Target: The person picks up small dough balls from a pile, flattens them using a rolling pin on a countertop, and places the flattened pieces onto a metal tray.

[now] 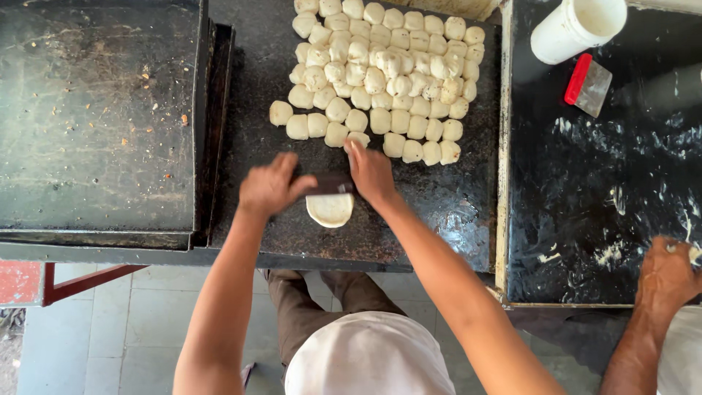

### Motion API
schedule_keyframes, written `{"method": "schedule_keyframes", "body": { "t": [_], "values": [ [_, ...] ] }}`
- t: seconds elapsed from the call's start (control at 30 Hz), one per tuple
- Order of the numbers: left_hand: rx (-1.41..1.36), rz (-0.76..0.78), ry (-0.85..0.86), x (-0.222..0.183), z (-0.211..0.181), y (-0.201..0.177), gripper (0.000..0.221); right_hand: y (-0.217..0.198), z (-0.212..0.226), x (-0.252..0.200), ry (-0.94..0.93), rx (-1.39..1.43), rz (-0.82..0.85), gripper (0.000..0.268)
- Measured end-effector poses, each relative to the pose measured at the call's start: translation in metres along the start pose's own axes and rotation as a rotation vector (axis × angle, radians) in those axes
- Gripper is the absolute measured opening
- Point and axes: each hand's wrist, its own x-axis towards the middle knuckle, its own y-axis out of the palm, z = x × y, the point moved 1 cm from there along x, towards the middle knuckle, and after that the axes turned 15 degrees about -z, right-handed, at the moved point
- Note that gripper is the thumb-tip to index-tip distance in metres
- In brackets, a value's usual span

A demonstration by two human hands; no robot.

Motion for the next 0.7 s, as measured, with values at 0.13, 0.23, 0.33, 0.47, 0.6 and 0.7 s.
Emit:
{"method": "schedule_keyframes", "body": {
  "t": [0.13, 0.23, 0.33, 0.47, 0.6, 0.7],
  "values": [
    [-0.066, -0.190, 0.348, -0.068, -0.023, -0.007, 0.067, -0.047, 0.033, -0.074, 0.038, 0.077, -0.098, 0.021],
    [-0.022, -0.322, 0.401, -0.108, -0.022, -0.014, 0.061, -0.061, 0.040, -0.092, 0.390, 0.183, 0.011, 0.032],
    [0.048, -0.482, 0.087, -0.119, -0.007, -0.020, 0.054, -0.043, 0.038, -0.060, 0.442, 0.374, 0.035, 0.044],
    [0.107, -0.419, -0.290, -0.117, 0.005, -0.018, 0.053, -0.009, 0.036, -0.028, -0.122, -0.195, 0.363, 0.046],
    [0.098, -0.412, -0.324, -0.112, 0.008, -0.023, 0.053, 0.006, 0.035, -0.022, -0.260, 0.006, 0.595, 0.037],
    [0.104, -0.431, -0.303, -0.120, 0.004, -0.024, 0.053, 0.005, 0.037, -0.034, -0.067, 0.013, 0.707, 0.045]
  ]
}}
